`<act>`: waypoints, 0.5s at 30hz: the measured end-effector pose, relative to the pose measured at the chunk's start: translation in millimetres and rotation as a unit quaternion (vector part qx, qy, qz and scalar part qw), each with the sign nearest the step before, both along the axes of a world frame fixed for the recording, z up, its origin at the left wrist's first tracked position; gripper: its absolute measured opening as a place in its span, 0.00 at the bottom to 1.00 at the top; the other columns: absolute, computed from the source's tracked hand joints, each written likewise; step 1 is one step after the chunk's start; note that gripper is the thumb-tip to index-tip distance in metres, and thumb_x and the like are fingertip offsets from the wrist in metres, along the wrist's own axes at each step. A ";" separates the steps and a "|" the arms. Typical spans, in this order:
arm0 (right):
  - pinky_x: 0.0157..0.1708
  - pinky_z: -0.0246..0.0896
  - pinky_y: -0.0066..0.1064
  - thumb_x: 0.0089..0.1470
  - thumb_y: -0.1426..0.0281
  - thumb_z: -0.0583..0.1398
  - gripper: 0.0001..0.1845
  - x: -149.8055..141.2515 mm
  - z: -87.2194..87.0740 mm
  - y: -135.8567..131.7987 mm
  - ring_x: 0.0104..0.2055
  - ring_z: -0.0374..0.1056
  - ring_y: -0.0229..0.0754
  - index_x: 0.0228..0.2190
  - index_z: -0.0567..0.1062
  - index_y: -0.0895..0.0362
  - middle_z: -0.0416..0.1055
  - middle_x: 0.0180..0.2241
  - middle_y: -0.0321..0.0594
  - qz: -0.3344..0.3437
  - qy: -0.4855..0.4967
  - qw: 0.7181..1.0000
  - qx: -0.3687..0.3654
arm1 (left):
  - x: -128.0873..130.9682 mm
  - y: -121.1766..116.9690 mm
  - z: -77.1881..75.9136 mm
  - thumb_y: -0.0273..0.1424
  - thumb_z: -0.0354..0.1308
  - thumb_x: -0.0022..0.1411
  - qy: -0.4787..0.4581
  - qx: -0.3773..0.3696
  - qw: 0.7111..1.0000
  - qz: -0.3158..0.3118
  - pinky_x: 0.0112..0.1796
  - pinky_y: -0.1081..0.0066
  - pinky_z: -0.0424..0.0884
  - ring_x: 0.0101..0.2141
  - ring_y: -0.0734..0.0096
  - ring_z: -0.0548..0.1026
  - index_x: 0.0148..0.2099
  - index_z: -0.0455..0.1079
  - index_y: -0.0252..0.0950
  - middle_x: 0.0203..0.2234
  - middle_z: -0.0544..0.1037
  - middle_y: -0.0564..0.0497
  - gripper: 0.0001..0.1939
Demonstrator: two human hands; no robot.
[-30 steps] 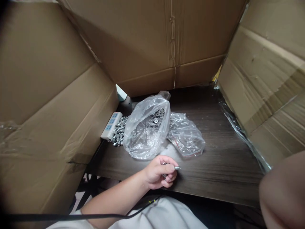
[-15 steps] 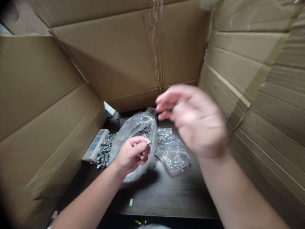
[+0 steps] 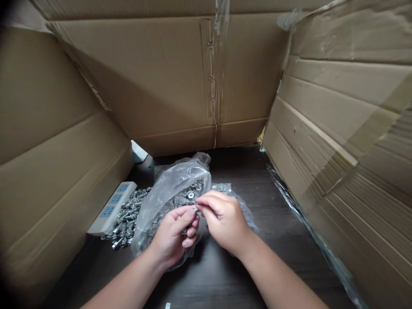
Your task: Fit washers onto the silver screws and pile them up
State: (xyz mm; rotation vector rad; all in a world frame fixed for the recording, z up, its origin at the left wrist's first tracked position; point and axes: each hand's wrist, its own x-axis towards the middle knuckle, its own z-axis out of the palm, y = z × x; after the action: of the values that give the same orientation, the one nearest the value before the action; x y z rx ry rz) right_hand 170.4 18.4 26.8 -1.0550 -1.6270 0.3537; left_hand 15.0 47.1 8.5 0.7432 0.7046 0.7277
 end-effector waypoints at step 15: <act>0.39 0.66 0.30 0.55 0.81 0.55 0.13 11.5 52.0 65.2 0.38 0.72 0.41 0.35 0.78 0.59 0.77 0.36 0.41 0.131 -0.345 0.899 -0.234 | -5.4 4.5 0.8 0.37 0.68 0.49 0.106 0.034 0.993 -0.025 0.14 0.82 0.47 0.17 0.83 0.60 0.34 0.71 0.30 0.17 0.65 0.56 0.17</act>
State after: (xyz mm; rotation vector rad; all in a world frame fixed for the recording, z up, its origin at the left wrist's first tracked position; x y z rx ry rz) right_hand 181.9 83.6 78.8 -1.4250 -2.4128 0.6194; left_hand 9.6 51.6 9.3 0.9057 0.8546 0.6356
